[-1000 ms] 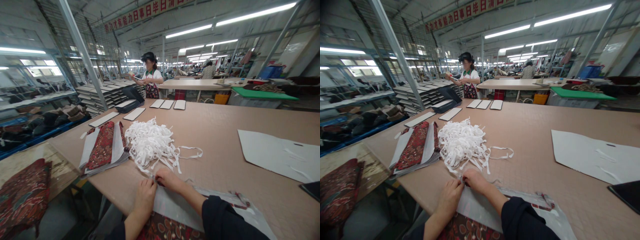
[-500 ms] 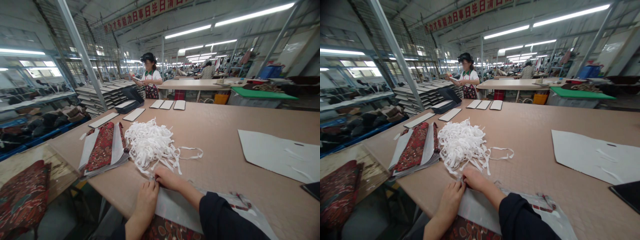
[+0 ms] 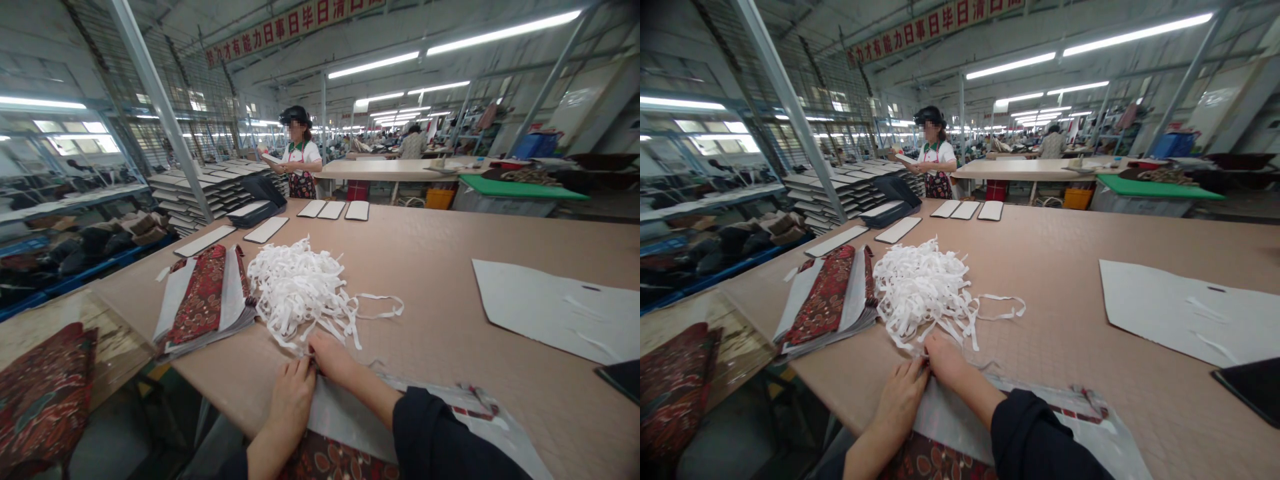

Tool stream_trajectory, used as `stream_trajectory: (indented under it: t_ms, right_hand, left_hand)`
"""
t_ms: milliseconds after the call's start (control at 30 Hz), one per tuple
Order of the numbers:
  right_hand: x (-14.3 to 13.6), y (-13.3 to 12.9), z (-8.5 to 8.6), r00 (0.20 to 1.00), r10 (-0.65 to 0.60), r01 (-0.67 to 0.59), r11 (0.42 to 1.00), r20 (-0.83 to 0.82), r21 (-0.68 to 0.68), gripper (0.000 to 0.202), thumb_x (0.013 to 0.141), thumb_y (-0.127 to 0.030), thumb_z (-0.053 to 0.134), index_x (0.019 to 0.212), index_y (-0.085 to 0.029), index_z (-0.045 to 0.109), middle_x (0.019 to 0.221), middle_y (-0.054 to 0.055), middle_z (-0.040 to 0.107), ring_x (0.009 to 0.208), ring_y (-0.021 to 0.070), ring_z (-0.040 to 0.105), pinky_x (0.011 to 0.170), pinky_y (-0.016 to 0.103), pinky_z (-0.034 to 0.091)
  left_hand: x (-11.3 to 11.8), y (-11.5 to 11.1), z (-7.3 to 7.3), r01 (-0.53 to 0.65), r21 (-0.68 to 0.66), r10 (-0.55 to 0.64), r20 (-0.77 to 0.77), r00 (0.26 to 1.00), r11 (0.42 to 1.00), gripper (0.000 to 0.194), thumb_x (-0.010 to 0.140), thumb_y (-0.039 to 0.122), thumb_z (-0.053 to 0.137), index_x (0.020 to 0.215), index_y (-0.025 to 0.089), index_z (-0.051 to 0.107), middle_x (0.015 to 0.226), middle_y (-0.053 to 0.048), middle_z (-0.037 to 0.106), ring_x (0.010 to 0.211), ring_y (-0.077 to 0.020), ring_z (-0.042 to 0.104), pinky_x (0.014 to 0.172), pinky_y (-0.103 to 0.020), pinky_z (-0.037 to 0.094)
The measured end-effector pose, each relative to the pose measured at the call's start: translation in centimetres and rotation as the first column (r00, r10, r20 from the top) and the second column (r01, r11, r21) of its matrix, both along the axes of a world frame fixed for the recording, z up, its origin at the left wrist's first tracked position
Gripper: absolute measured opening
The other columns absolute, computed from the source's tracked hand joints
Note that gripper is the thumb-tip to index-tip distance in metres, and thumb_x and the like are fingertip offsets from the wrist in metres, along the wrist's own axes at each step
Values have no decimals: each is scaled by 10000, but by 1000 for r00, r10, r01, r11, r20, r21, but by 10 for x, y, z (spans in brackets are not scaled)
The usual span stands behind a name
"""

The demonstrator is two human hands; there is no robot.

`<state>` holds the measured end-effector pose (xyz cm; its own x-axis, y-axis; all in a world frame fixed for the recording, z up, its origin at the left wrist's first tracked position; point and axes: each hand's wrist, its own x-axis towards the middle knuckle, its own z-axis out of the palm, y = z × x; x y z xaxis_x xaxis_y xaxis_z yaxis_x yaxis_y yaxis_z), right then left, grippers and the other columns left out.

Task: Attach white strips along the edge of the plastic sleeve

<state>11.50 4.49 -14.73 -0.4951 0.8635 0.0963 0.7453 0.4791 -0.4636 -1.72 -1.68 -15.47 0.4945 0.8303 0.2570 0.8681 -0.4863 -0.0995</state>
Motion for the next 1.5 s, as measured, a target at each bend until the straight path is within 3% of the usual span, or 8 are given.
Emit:
stream_trajectory:
  t_ms: [267, 500, 700, 900, 1067, 1267, 1367, 1500]
  right_hand:
    - [70, -71, -1, 974, 12, -42, 991, 227, 127, 156, 822, -103, 445, 803, -164, 588, 848, 59, 570, 824, 189, 496, 702, 279, 373]
    - [158, -92, 7, 903, -292, 338, 936, 313, -100, 144, 732, -110, 493, 830, -163, 586, 870, 67, 586, 845, 196, 514, 729, 278, 359]
    - [156, -107, 38, 943, -285, 315, 930, 169, -188, 107, 670, -113, 481, 719, -174, 553, 831, 60, 591, 806, 177, 512, 684, 247, 338]
    - [174, -162, 87, 964, -225, 263, 867, 138, -423, 240, 693, -156, 462, 900, -237, 552, 799, 28, 630, 742, 176, 557, 612, 249, 326]
    - [192, -165, 112, 980, -116, 183, 854, 165, -487, 340, 694, -257, 539, 1033, -274, 565, 876, 25, 648, 802, 218, 580, 654, 280, 361]
    - [136, -96, 59, 977, -156, 178, 972, 146, -153, 248, 808, -191, 411, 980, -197, 589, 969, 73, 614, 894, 191, 555, 769, 274, 379]
    - [101, -66, 23, 950, -235, 225, 972, 204, 69, 180, 789, -168, 454, 906, -171, 591, 972, 90, 592, 951, 215, 509, 823, 302, 352]
    - [87, -54, 10, 963, -238, 223, 967, 129, 122, 183, 811, -122, 403, 818, -156, 583, 892, 86, 609, 897, 196, 520, 847, 318, 333]
  left_hand:
    - [-5, 13, 10, 81, -106, -68, 121, 990, 991, 255, 795, 61, 432, 923, 205, 599, 1021, -27, 612, 923, -185, 522, 862, -378, 338]
    - [22, 12, 16, 171, -130, -148, 172, 974, 977, 223, 821, 149, 464, 1004, 230, 562, 1072, -21, 598, 1024, -216, 479, 929, -448, 271]
    - [51, 3, 16, 343, -133, -310, 217, 926, 930, 263, 799, 152, 501, 1050, 225, 526, 975, -11, 615, 988, -196, 490, 993, -480, 188]
    - [31, -27, 41, 476, -48, -461, 186, 868, 878, 56, 794, 192, 551, 806, 242, 573, 740, 31, 576, 733, -137, 495, 909, -366, 270]
    - [10, -61, 9, 639, -88, -640, 20, 768, 764, 194, 701, 276, 685, 595, 198, 542, 561, 41, 542, 560, -113, 449, 573, -276, 289]
    - [31, -46, 32, 574, -420, -560, 170, 811, 703, 54, 719, 284, 658, 755, 271, 620, 697, 57, 621, 658, -114, 537, 619, -226, 339]
    - [47, -14, 52, 404, -358, -343, 222, 912, 842, 228, 753, 195, 575, 972, 257, 590, 938, -2, 630, 871, -171, 552, 760, -272, 389]
    - [46, 39, 40, 213, -80, -199, 149, 969, 974, 462, 773, 89, 430, 1216, 217, 456, 1254, -89, 483, 1154, -233, 414, 969, -423, 297]
